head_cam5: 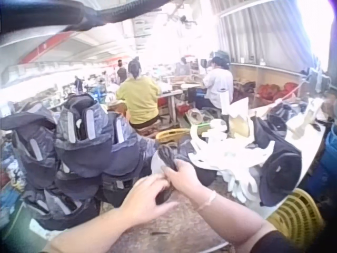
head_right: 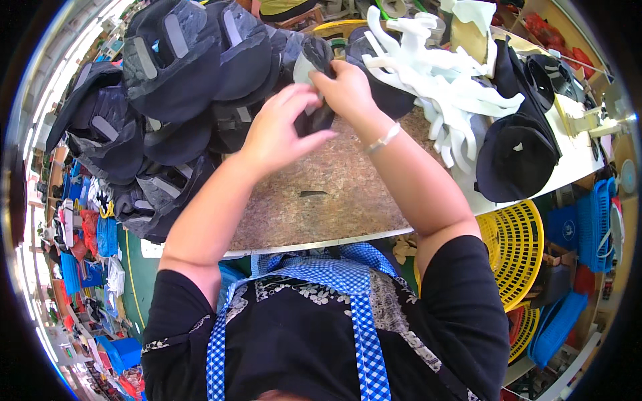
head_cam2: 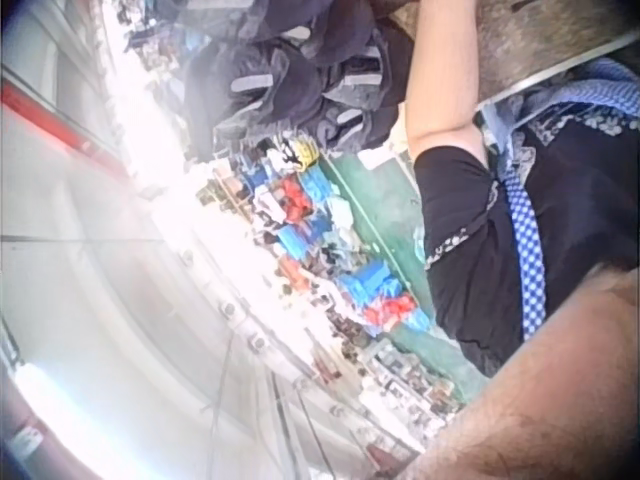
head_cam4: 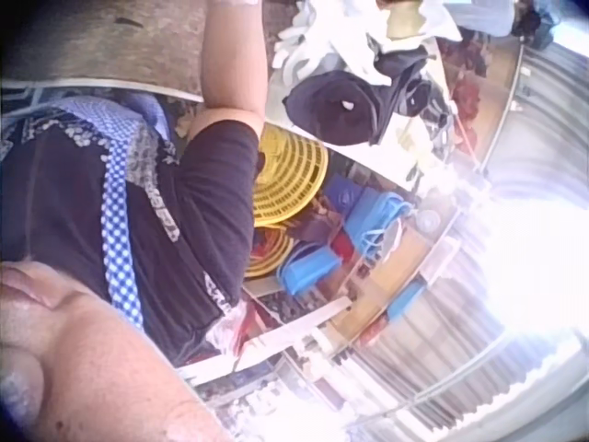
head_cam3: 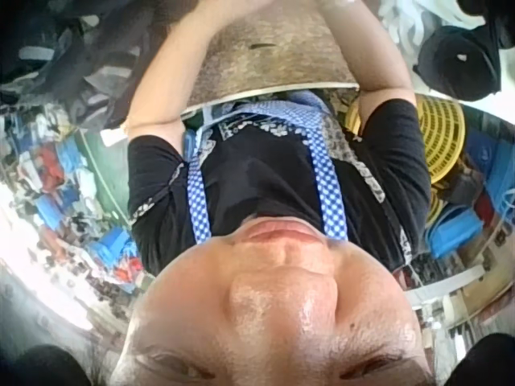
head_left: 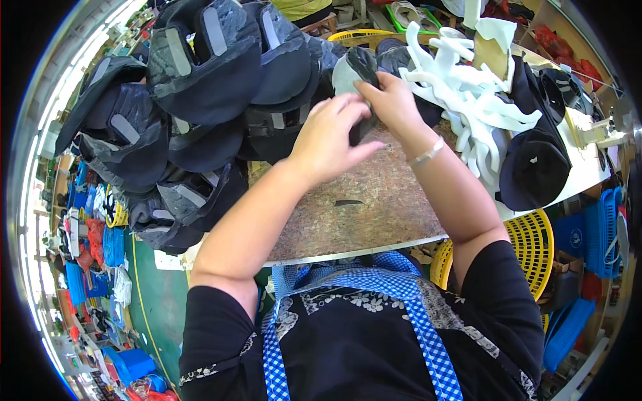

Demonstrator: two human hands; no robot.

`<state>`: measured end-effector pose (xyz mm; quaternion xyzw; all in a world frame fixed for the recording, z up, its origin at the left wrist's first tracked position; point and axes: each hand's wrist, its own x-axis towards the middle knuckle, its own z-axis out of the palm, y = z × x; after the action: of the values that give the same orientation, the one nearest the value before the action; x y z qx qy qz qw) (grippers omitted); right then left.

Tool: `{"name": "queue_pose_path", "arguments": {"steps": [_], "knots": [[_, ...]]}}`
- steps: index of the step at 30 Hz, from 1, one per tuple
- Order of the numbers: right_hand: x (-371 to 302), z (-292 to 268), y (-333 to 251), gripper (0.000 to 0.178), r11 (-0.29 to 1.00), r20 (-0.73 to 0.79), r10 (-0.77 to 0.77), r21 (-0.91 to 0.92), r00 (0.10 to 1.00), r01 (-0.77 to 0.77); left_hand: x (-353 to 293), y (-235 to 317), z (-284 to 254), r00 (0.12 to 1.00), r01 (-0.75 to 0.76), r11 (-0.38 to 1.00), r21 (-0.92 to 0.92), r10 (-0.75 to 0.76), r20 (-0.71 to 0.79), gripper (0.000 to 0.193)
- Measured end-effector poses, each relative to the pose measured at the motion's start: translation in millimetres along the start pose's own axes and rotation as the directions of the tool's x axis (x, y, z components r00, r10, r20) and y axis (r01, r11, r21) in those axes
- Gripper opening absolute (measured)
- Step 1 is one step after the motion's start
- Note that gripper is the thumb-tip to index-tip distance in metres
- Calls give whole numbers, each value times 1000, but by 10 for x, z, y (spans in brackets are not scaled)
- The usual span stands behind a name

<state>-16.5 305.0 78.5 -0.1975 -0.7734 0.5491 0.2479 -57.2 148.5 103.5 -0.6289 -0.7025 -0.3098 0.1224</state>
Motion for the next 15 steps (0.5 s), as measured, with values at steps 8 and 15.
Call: {"name": "queue_pose_path", "arguments": {"steps": [8,15], "knots": [[-1190,-67,-187,42,533,643,-591,-142,487,834,-1151,505,-352,963,-88,986,145,47,265,44],[-1693,-59,89,26,306,519,-763,-235,386,922,-1469,580,-143,928,46,994,96,-78,364,28]]}}
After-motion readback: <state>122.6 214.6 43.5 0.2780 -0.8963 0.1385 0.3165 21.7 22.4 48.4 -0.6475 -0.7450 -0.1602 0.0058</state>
